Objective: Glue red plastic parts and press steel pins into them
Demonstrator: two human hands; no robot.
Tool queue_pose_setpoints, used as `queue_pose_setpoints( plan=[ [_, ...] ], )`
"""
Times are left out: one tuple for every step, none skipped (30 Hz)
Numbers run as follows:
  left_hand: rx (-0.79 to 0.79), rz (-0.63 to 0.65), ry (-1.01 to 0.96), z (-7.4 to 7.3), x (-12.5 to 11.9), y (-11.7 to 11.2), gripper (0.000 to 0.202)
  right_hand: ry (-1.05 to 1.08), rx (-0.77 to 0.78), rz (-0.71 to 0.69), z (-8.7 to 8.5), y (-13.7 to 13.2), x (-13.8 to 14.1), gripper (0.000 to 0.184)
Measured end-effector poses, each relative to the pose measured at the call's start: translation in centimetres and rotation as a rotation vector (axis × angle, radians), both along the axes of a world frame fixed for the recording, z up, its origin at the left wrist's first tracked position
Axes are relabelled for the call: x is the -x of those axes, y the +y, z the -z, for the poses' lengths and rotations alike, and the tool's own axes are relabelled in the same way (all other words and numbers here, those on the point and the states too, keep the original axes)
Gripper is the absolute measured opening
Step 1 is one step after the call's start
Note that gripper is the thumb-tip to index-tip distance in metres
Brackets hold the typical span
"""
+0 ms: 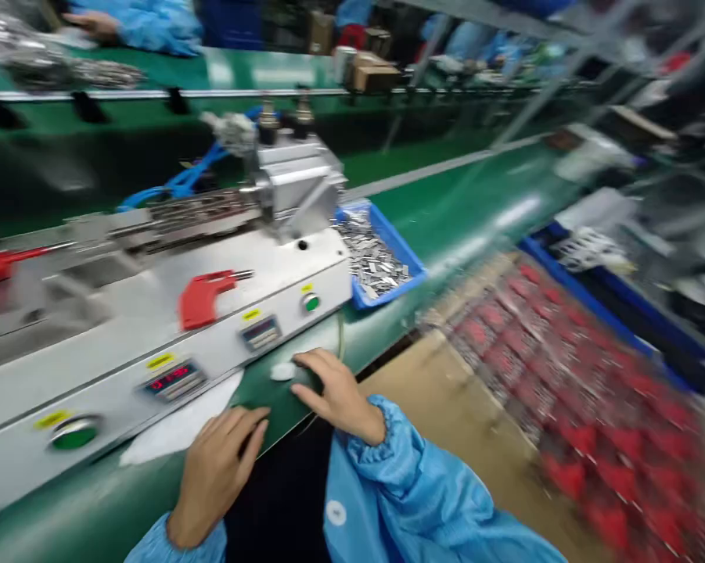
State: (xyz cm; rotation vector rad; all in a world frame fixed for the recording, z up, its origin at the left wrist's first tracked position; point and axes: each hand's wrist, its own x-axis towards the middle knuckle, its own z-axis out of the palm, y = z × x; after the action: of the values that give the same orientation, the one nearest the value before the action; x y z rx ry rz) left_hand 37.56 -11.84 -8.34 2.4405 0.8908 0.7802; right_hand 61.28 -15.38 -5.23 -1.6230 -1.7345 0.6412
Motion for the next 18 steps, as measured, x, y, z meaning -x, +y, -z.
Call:
queue_pose_setpoints(
  plan=[
    [0.003, 0.013, -0.039, 0.4, 0.2, 0.2, 0.02, -0.008, 0.014, -0.009, 0.1, -0.1, 0.0, 0.04],
    [0.01, 0.026, -0.072, 0.7, 0.3, 0.5, 0.019, -0.022, 0.027, -0.015, 0.2, 0.0, 0.1, 0.041],
    [0.018, 0.035, -0.097, 1.0, 0.3, 0.7, 0.018, -0.041, 0.039, -0.016, 0.4, 0.3, 0.1, 0.043],
    [0.029, 0.041, -0.111, 1.0, 0.3, 0.8, 0.018, -0.064, 0.047, -0.012, 0.7, 0.6, 0.2, 0.043],
    [0.04, 0.045, -0.117, 0.9, 0.3, 0.8, 0.019, -0.092, 0.047, -0.002, 0.9, 0.9, 0.3, 0.041],
    [0.053, 0.045, -0.118, 0.6, 0.2, 0.8, 0.019, -0.117, 0.036, 0.015, 1.1, 1.3, 0.5, 0.039],
    [0.069, 0.05, -0.114, 0.2, 0.2, 0.7, 0.019, -0.137, 0.017, 0.033, 1.3, 1.7, 0.7, 0.036],
    [0.091, 0.062, -0.106, -0.4, 0.1, 0.7, 0.019, -0.145, -0.009, 0.05, 1.5, 2.1, 0.9, 0.033],
    [0.118, 0.077, -0.101, -1.0, 0.1, 0.8, 0.019, -0.143, -0.038, 0.062, 1.7, 2.5, 1.0, 0.029],
    [0.144, 0.094, -0.097, -1.8, 0.1, 1.1, 0.02, -0.129, -0.065, 0.066, 1.9, 2.8, 1.1, 0.026],
    [0.161, 0.106, -0.098, -2.8, 0.2, 1.5, 0.02, -0.107, -0.088, 0.059, 2.0, 3.2, 1.0, 0.024],
    [0.156, 0.102, -0.101, -3.8, 0.3, 2.0, 0.021, -0.088, -0.109, 0.048, 2.2, 3.5, 0.9, 0.023],
    [0.119, 0.079, -0.107, -5.0, 0.3, 2.6, 0.022, -0.078, -0.128, 0.038, 2.3, 3.7, 0.8, 0.022],
    [0.051, 0.037, -0.113, -6.2, 0.3, 3.2, 0.023, -0.076, -0.147, 0.034, 2.3, 3.8, 0.7, 0.022],
    [-0.041, -0.019, -0.114, -7.4, 0.2, 4.0, 0.023, -0.08, -0.165, 0.033, 2.3, 3.9, 0.6, 0.021],
    [-0.14, -0.081, -0.108, -8.7, -0.1, 4.8, 0.025, -0.09, -0.181, 0.034, 2.2, 3.9, 0.5, 0.021],
    [-0.231, -0.14, -0.094, -9.8, -0.5, 5.7, 0.027, -0.101, -0.195, 0.035, 2.1, 3.9, 0.5, 0.02],
    [-0.305, -0.189, -0.07, -10.7, -1.0, 6.7, 0.032, -0.111, -0.206, 0.036, 2.1, 3.9, 0.4, 0.018]
  ],
)
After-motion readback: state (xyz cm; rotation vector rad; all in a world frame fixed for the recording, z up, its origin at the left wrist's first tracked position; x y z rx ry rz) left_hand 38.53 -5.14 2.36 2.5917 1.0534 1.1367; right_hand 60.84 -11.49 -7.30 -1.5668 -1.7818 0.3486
